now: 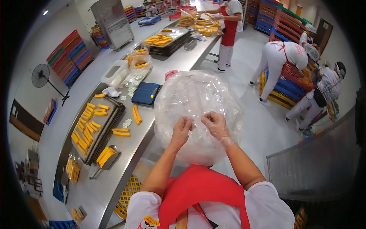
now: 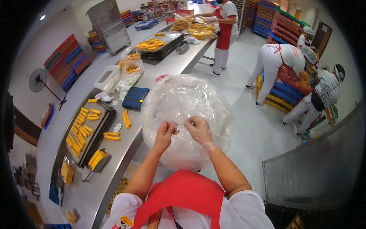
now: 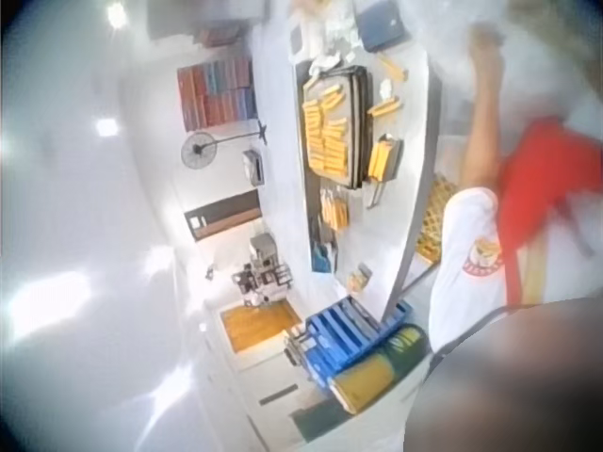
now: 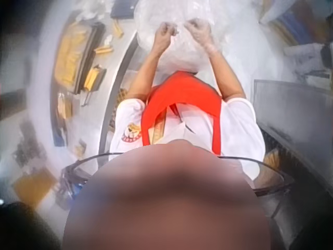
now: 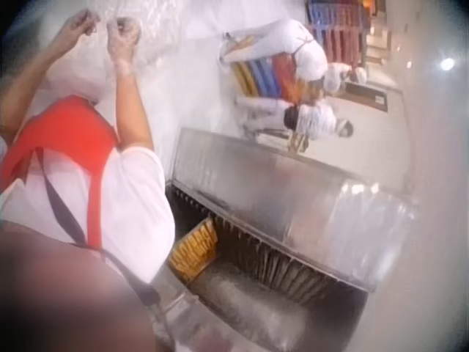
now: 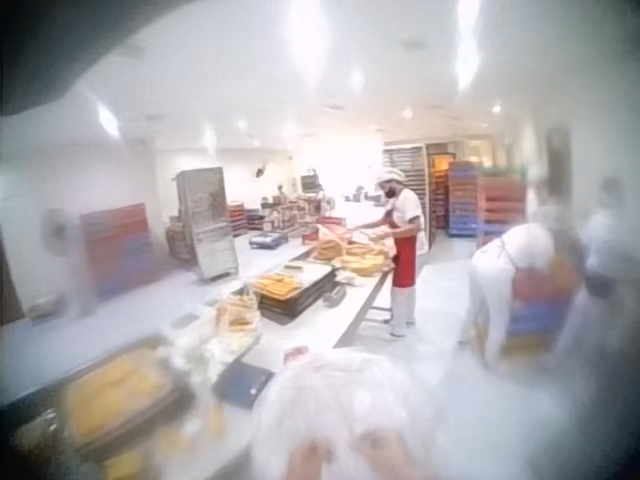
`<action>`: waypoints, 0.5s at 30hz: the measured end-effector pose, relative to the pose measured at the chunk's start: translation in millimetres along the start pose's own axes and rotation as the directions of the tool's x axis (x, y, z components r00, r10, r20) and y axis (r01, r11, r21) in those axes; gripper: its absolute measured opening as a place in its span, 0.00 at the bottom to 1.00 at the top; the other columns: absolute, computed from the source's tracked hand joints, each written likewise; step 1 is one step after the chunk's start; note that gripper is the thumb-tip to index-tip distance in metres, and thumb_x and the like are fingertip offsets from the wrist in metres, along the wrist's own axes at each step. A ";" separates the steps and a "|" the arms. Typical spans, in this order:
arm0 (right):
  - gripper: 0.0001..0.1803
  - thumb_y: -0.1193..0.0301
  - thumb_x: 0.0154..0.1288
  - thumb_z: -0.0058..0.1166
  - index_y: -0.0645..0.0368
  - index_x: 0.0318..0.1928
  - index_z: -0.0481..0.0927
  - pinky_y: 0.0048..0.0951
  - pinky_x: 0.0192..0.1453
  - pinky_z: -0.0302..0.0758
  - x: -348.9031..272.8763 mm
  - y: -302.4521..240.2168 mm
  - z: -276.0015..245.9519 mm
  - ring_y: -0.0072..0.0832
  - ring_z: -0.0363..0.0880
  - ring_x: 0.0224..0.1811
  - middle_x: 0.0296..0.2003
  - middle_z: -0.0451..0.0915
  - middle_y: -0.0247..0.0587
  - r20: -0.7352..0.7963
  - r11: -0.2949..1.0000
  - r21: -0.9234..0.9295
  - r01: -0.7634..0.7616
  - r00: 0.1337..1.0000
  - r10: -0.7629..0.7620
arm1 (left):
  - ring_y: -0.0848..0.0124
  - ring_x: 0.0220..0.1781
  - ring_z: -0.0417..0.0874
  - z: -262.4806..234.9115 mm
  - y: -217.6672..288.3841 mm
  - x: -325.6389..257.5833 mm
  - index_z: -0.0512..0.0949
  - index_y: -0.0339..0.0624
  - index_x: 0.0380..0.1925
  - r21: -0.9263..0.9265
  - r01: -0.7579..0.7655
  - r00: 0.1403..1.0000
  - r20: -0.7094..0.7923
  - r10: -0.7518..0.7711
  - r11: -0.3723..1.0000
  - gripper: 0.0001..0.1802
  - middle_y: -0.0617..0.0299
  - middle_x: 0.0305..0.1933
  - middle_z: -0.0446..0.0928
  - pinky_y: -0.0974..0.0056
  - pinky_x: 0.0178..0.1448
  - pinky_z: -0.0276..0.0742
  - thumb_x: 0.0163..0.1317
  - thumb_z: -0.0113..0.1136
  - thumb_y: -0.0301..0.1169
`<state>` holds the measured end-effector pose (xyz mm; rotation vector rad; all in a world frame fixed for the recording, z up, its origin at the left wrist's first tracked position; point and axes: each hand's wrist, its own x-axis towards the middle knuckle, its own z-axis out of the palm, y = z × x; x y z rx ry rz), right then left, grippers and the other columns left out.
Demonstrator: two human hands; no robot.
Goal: The person arranges yellow cheese sticks on a metal tray, places them into plastic bags, and seals the bags. The person repeats this process multiple times, handling cheese sticks and plastic bags throughout the clip.
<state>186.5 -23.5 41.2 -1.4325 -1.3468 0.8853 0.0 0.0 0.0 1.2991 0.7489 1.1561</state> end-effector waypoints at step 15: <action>0.04 0.77 0.59 0.57 0.58 0.33 0.74 0.47 0.40 0.75 34.4 -4.6 0.5 0.49 0.77 0.35 0.32 0.76 0.47 0.066 0.652 -0.503 0.568 0.777 -0.627 | 0.73 0.52 0.79 -51.4 106.8 22.9 0.78 0.40 0.53 0.393 -0.229 0.873 -0.321 0.367 0.890 0.14 0.57 0.52 0.79 0.70 0.50 0.76 0.69 0.60 0.29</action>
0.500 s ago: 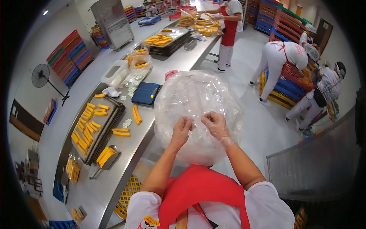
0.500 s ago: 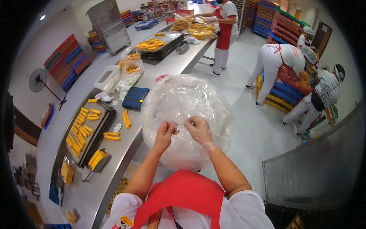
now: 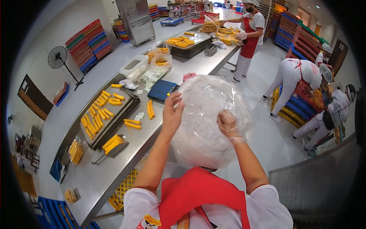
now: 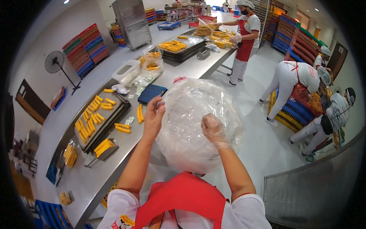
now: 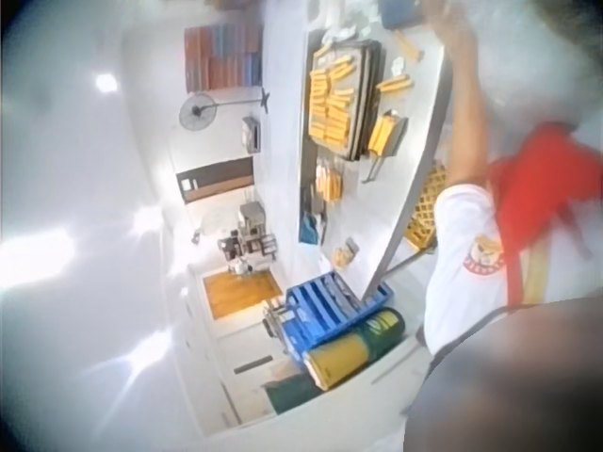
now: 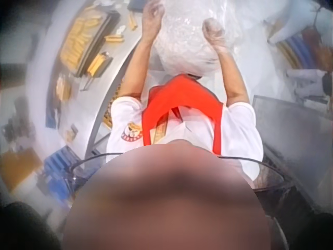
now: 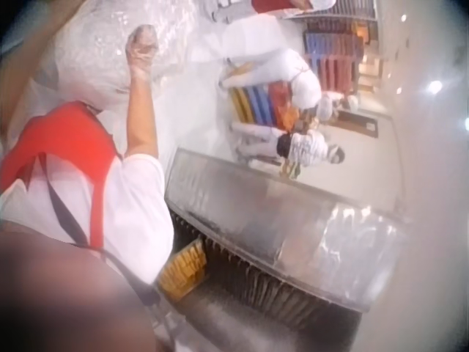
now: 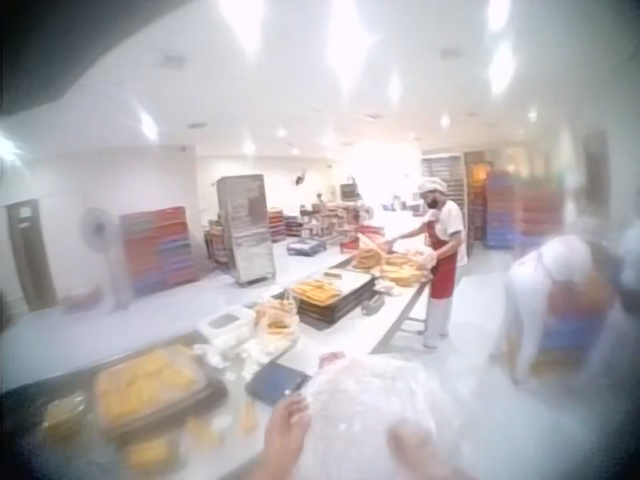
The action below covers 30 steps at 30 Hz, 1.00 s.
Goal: The person arranges yellow cheese sticks on a metal tray, places them into plastic bags, and seals the bags. The person repeats this process multiple times, handling cheese sticks and plastic bags throughout the clip.
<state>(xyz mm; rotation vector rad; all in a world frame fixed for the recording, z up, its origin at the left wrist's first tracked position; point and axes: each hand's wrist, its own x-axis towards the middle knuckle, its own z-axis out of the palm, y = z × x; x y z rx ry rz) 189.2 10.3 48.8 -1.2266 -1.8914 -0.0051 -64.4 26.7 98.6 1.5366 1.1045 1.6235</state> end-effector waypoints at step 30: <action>0.03 0.78 0.64 0.61 0.61 0.38 0.82 0.31 0.33 0.74 2.6 -188.8 79.3 0.23 0.77 0.30 0.29 0.78 0.34 0.582 0.717 0.653 -0.244 0.767 -0.269 | 0.87 0.29 0.76 -256.9 168.3 -115.1 0.69 0.45 0.71 0.210 0.411 0.880 0.164 -0.446 0.887 0.43 0.58 0.77 0.64 0.76 0.31 0.72 0.49 0.49 0.13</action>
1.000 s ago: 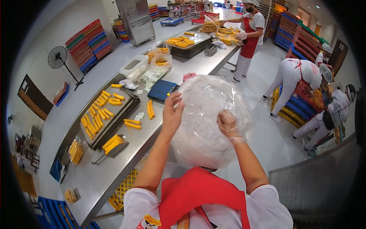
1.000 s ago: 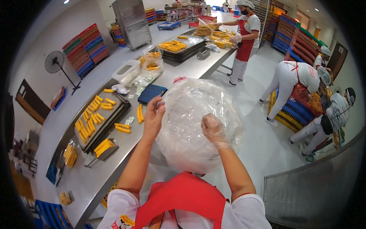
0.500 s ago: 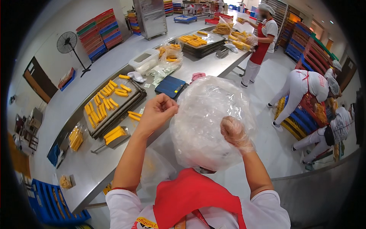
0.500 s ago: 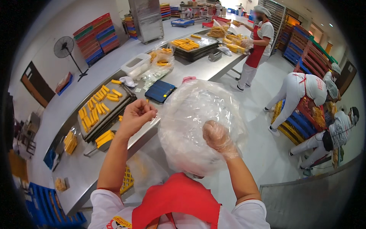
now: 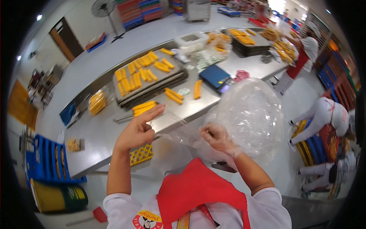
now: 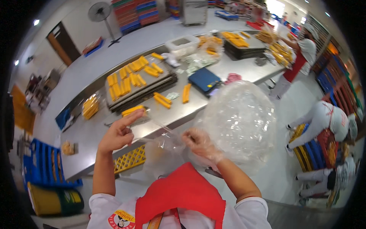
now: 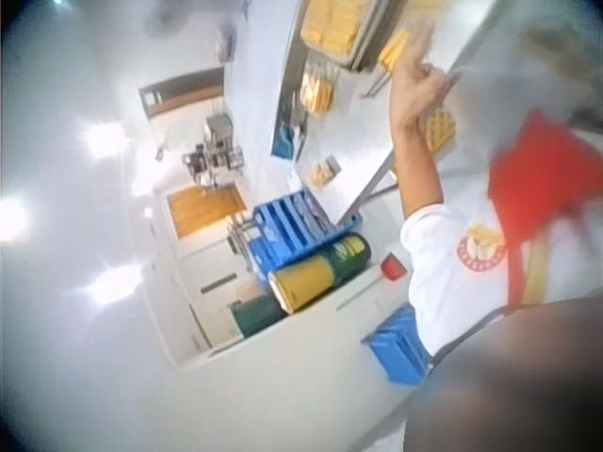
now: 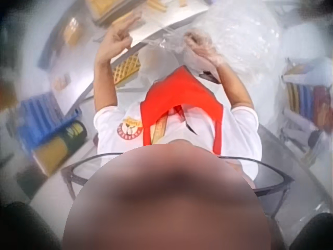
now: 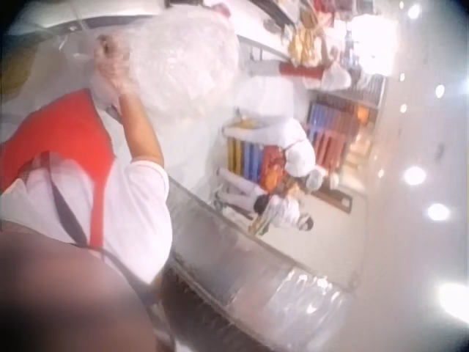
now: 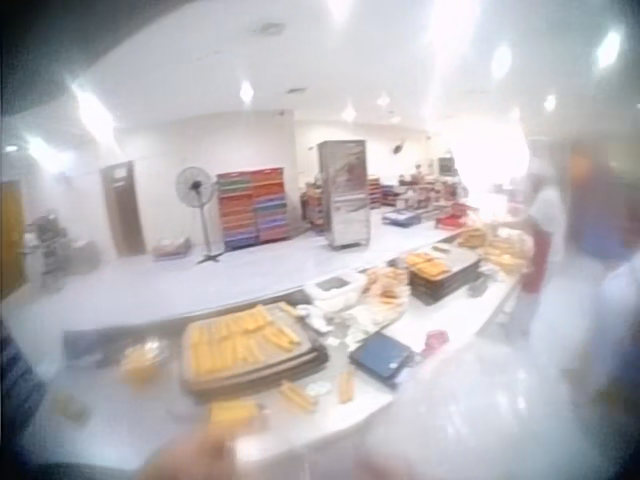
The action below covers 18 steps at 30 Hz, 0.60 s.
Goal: The person arranges yellow cheese sticks on a metal tray, places them into plastic bags, and seals the bags. The person repeats this process multiple times, handling cheese sticks and plastic bags throughout the clip.
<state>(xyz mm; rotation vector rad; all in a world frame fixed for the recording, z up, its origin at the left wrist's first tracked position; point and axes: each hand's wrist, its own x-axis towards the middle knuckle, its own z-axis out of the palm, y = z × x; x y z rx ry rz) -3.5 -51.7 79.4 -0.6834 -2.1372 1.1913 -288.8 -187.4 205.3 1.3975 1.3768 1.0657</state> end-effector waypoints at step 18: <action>0.18 0.60 0.76 0.47 0.63 0.41 0.81 0.31 0.53 0.72 178.4 -183.4 228.3 0.26 0.77 0.42 0.34 0.80 0.36 0.198 0.592 0.786 -0.179 0.980 0.032 | 0.74 0.27 0.79 -126.9 -73.6 -82.4 0.76 0.34 0.60 0.092 0.296 0.911 -0.326 -0.252 0.951 0.33 0.54 0.50 0.82 0.67 0.32 0.75 0.47 0.58 0.21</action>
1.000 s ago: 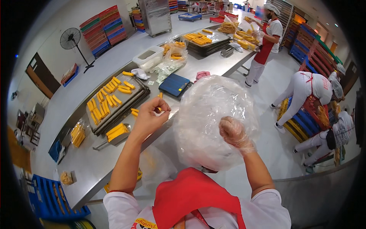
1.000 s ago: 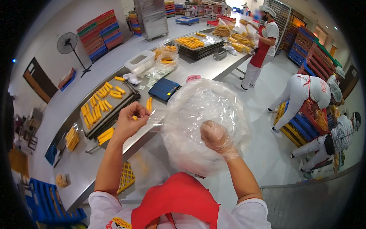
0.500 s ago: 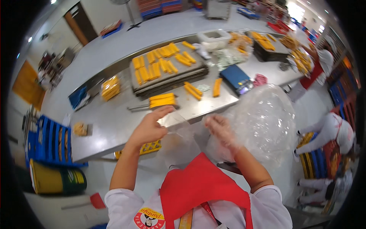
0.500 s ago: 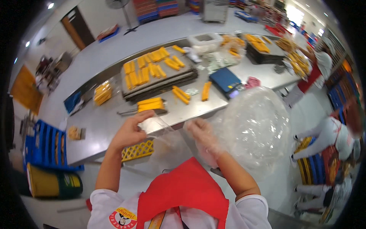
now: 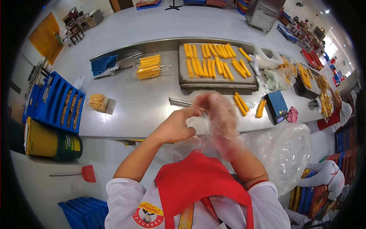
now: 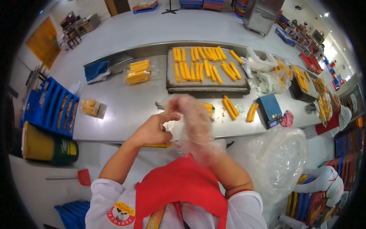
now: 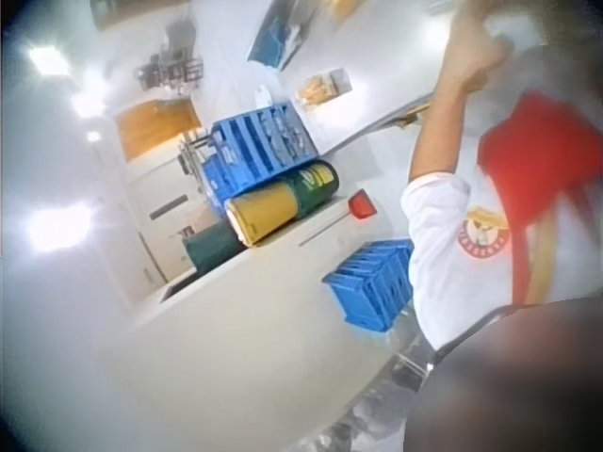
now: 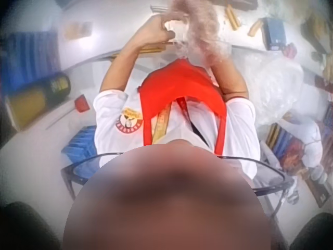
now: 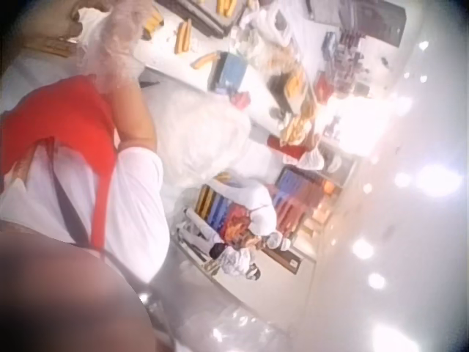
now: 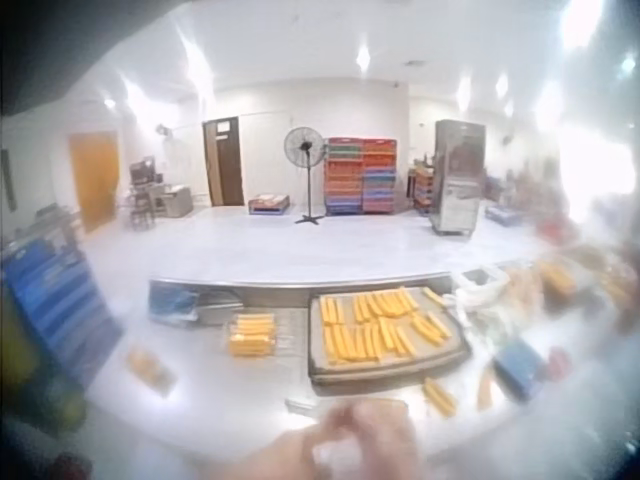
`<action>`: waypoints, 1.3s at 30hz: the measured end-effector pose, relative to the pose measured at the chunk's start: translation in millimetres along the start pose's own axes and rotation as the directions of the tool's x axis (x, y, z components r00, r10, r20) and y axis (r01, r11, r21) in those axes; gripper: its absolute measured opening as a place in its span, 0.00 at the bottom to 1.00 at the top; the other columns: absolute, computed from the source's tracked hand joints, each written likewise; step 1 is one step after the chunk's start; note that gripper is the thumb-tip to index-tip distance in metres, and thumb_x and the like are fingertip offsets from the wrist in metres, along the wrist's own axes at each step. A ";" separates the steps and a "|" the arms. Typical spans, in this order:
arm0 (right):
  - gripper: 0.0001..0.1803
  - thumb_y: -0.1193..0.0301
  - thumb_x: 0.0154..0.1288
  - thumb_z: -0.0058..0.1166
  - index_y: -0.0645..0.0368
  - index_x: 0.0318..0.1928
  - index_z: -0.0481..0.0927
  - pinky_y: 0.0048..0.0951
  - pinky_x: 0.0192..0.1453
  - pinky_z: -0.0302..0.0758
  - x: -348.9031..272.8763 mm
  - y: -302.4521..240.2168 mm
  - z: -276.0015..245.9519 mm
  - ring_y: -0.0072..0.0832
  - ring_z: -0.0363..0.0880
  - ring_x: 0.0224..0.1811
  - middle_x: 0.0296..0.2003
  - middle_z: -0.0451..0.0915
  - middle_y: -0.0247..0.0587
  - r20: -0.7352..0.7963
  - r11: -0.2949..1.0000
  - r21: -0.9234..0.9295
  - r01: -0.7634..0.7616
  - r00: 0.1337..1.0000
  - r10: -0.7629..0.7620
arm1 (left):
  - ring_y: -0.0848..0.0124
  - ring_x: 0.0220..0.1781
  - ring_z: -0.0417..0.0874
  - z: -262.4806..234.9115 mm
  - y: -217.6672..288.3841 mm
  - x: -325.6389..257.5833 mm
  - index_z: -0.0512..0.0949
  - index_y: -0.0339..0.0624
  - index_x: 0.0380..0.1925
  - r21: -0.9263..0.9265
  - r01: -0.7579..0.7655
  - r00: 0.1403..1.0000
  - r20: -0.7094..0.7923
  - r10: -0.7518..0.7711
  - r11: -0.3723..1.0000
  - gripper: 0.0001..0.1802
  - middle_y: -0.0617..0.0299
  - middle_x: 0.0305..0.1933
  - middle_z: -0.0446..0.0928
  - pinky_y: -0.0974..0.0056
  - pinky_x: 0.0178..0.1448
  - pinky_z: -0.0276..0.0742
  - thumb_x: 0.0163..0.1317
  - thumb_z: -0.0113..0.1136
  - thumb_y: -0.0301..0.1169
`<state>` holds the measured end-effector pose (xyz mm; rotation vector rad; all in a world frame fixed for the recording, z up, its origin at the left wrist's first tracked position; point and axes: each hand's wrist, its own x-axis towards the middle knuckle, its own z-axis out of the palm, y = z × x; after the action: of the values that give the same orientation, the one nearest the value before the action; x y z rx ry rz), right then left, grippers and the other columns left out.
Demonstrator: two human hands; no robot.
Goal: The person arranges yellow cheese sticks on a metal tray, places them into plastic bags, and seals the bags. The person repeats this process multiple times, handling cheese sticks and plastic bags throughout the clip.
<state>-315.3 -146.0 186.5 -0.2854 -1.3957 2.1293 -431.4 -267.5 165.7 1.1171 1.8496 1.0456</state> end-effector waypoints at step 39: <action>0.14 0.63 0.62 0.59 0.63 0.36 0.80 0.24 0.31 0.71 -16.8 110.2 -91.9 0.21 0.71 0.23 0.25 0.76 0.35 -0.148 0.593 -0.101 -0.799 0.601 0.785 | 0.47 0.54 0.82 -93.8 -111.0 36.4 0.67 0.31 0.66 0.595 -0.187 0.979 0.175 0.100 0.782 0.35 0.52 0.77 0.60 0.49 0.55 0.80 0.53 0.50 0.18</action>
<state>-296.5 -116.8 46.3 -1.2782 -1.5552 2.6290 -562.8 -292.0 98.2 1.6789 2.0735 0.4153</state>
